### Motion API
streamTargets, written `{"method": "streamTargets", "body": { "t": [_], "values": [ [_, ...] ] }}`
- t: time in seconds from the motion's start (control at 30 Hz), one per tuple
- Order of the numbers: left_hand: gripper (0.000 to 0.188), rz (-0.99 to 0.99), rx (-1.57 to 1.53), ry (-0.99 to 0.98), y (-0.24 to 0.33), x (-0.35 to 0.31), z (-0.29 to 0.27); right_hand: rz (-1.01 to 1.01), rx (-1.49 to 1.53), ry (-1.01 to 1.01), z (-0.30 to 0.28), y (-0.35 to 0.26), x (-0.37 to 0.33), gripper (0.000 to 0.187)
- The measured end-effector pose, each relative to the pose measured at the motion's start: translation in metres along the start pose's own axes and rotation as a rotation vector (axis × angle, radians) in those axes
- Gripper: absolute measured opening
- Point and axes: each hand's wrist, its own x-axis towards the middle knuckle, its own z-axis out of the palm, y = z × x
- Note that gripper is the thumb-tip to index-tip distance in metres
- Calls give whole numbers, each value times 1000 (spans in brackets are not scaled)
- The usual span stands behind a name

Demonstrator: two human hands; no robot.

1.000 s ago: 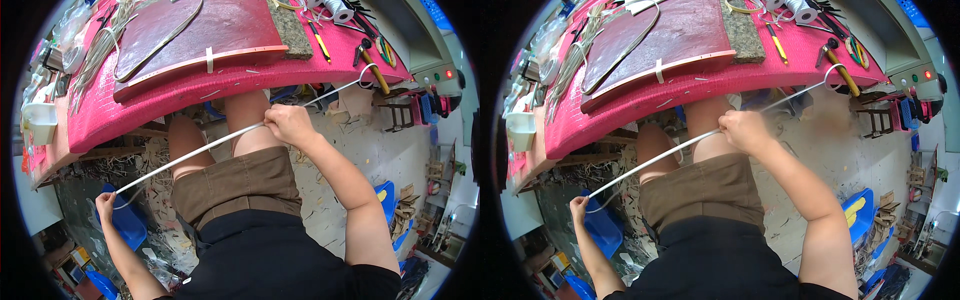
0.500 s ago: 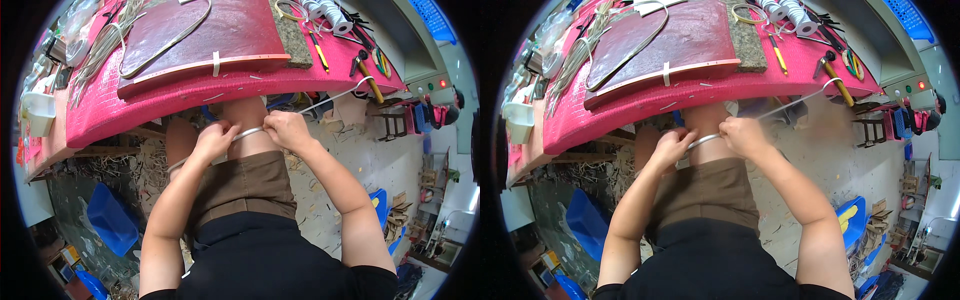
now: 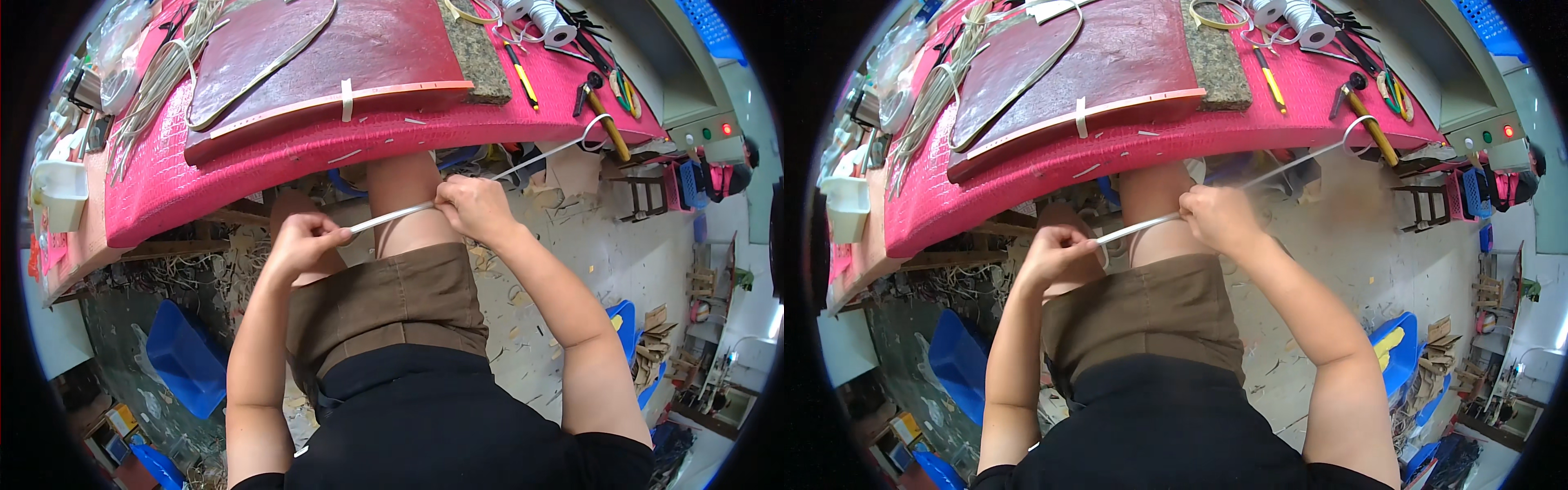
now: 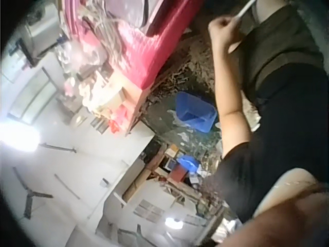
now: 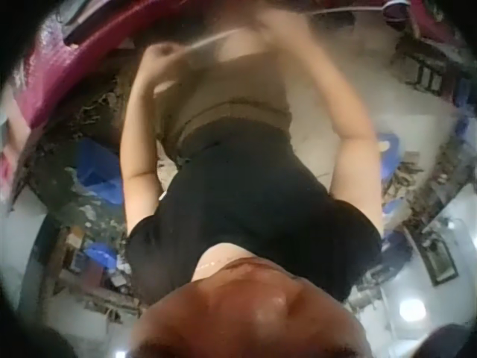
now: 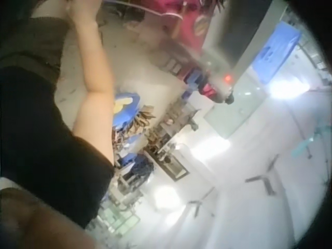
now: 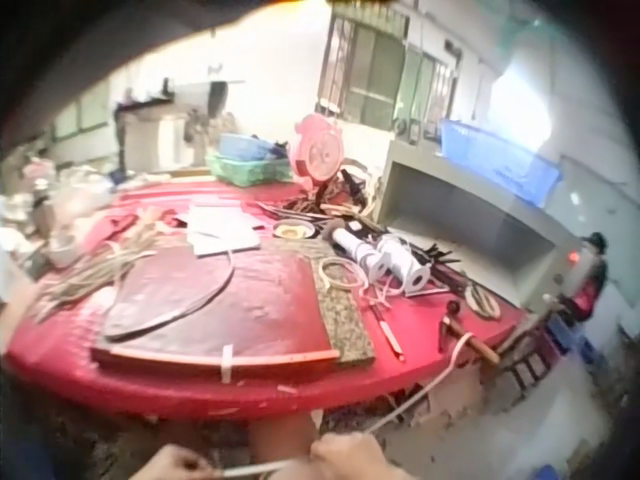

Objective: Measuring material strips against the leg, cutting them to size, and preparing them with adhesive.

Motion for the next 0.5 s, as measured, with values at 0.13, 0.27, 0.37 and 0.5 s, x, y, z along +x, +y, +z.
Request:
{"method": "streamTargets", "body": {
  "t": [0.13, 0.27, 0.37, 0.5],
  "values": [
    [25, 2, -40, 4, -25, -24, -38, -2, -3, 7, 2, -2, 0, 5],
    [21, 6, -51, 26, -57, -51, -81, -9, -9, -4, 2, -6, 1, 5],
    [16, -46, -63, 46, -73, -75, -116, 0, -15, -8, 3, -6, 1, 5],
    [15, -94, -44, 105, -105, -96, -149, -3, -3, -1, 2, -8, 3, 6]
  ]
}}
